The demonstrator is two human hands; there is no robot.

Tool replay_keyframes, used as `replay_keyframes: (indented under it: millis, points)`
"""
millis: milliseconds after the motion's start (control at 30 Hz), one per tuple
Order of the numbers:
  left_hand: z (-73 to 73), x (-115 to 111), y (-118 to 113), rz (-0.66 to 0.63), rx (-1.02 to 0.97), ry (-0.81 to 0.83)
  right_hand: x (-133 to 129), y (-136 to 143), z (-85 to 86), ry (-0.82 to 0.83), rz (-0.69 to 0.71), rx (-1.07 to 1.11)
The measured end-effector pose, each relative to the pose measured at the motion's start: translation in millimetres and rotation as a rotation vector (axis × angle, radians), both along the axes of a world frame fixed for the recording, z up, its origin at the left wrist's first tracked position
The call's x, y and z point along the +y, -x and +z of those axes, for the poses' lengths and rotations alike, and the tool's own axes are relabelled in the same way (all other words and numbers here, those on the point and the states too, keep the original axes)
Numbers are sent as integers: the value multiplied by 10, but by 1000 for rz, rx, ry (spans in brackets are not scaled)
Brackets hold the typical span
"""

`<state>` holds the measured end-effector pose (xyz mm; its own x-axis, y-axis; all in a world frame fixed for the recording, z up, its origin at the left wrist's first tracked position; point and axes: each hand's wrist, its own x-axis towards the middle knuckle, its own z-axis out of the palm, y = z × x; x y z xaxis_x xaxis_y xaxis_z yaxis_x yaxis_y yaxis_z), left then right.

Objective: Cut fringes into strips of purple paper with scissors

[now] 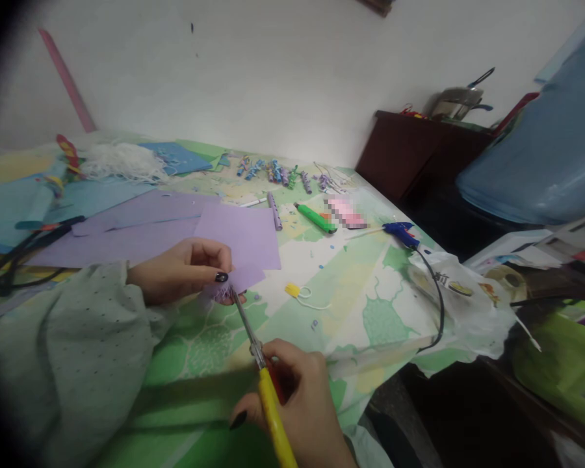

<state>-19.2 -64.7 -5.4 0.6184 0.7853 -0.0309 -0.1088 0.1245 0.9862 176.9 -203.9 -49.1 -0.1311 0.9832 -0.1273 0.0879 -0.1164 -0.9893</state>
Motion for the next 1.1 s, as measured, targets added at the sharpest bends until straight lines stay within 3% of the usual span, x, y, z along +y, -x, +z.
replay_keyframes:
  millis: [1100]
  points:
    - [-19,5,-9,-5,-26,40,16,8,34,25,26,57]
